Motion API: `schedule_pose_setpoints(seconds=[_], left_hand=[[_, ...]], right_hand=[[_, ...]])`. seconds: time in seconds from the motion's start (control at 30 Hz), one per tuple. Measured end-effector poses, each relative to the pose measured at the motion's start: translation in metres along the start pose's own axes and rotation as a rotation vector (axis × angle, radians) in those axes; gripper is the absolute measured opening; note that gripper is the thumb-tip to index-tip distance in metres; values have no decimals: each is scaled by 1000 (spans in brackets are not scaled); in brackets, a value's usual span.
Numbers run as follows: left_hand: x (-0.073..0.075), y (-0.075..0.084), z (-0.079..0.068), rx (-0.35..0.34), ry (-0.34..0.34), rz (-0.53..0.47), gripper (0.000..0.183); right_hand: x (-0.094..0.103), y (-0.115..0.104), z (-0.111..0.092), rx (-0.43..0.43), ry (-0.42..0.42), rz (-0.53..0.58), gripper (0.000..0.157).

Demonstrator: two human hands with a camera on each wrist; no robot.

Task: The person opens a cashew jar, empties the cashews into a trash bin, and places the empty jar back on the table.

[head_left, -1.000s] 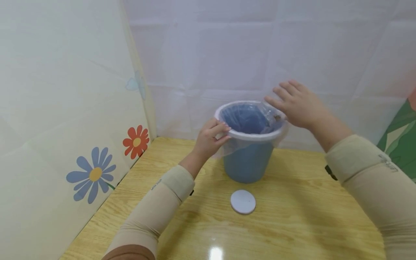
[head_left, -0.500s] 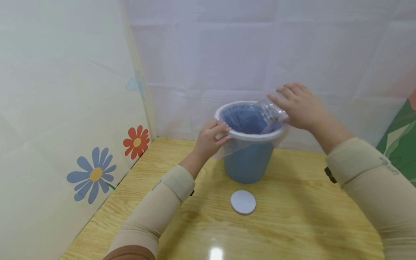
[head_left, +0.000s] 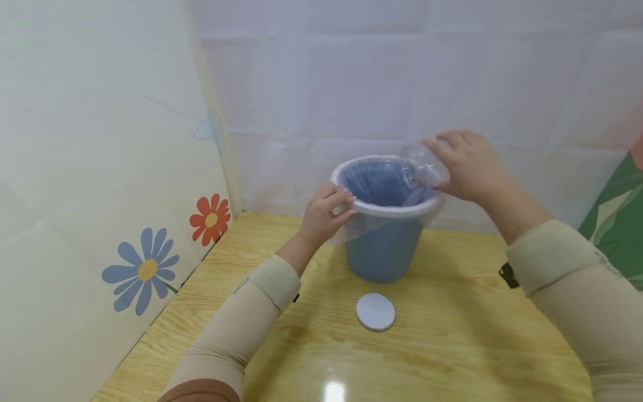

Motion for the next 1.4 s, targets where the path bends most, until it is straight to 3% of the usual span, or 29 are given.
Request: schedule_pose_setpoints(seconds=[0.3, 0.47, 0.77, 1.2, 1.4], left_hand=[[1, -1, 0, 17, -20, 24, 22], [1, 0, 1, 23, -31, 37, 20], [1, 1, 2, 24, -23, 22, 21], [-1, 1, 1, 26, -26, 27, 22], [-3, 1, 1, 40, -33, 14, 21]], right_hand=[[4, -1, -6, -127, 146, 59, 95], [7, -1, -10, -217, 127, 128, 99], [2, 1, -15, -303, 72, 234, 98], [-3, 7, -30, -402, 48, 367, 107], [-2, 6, -39, -460, 80, 455, 104]])
Point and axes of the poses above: each hand's wrist, its own z-axis towards the middle knuckle, its own x-axis out of the back of the hand, y = z × x, the point moved 2 cm from there along z, towards the middle knuckle, and after that the axes turned 1 degree about x, right-handed, at the moved point
